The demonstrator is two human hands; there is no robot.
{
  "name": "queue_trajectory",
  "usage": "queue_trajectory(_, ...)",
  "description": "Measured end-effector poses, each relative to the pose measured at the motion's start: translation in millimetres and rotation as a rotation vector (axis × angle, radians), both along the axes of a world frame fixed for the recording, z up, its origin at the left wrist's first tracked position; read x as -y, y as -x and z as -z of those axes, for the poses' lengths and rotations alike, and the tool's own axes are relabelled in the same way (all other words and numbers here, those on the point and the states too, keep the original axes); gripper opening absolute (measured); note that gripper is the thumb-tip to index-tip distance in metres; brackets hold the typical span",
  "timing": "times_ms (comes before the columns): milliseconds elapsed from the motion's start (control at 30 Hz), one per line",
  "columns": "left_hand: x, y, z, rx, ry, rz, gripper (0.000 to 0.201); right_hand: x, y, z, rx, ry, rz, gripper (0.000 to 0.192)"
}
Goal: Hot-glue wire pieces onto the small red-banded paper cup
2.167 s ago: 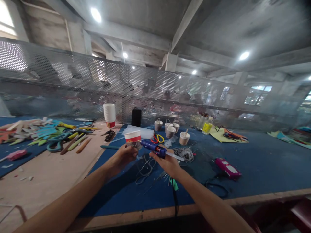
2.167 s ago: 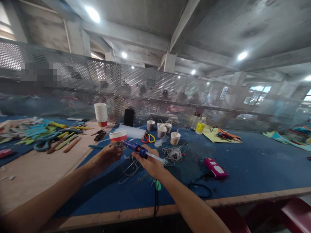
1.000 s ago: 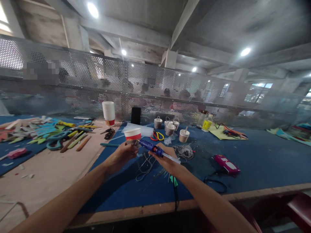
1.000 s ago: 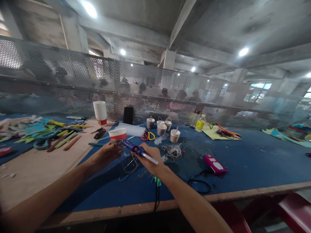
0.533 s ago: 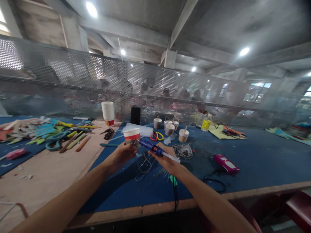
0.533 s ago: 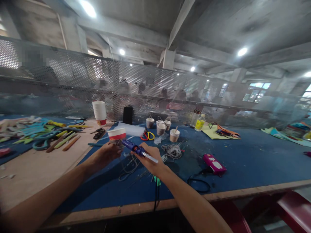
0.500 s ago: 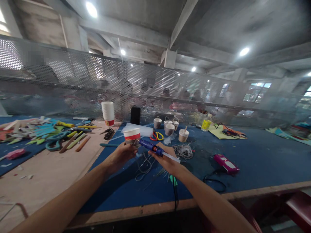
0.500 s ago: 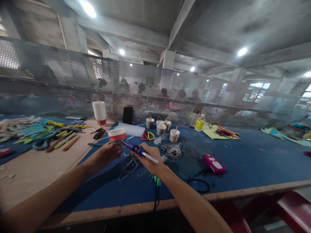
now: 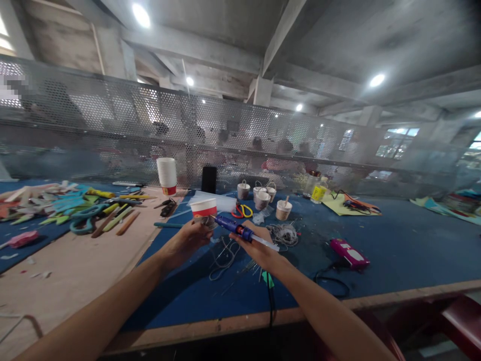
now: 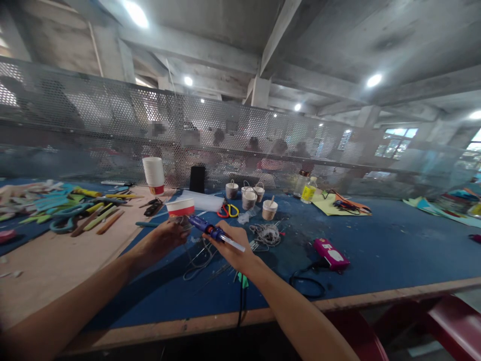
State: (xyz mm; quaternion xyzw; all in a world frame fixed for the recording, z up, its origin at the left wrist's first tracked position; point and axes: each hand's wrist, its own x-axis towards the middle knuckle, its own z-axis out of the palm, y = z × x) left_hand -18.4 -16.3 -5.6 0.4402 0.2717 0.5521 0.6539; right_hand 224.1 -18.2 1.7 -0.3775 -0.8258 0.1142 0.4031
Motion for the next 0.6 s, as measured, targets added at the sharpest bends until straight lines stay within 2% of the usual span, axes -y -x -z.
queue_trajectory(233,0.4,1.6,0.0,0.002,0.045,-0.015,0.024,-2.6,-0.8,1.0,0.03,-0.031,0.045,0.026)
queue_trajectory(600,1.0,2.9,0.9,0.04,0.061,-0.019,0.026,-6.5,-1.7,5.4,-0.013,-0.041,0.025,0.025)
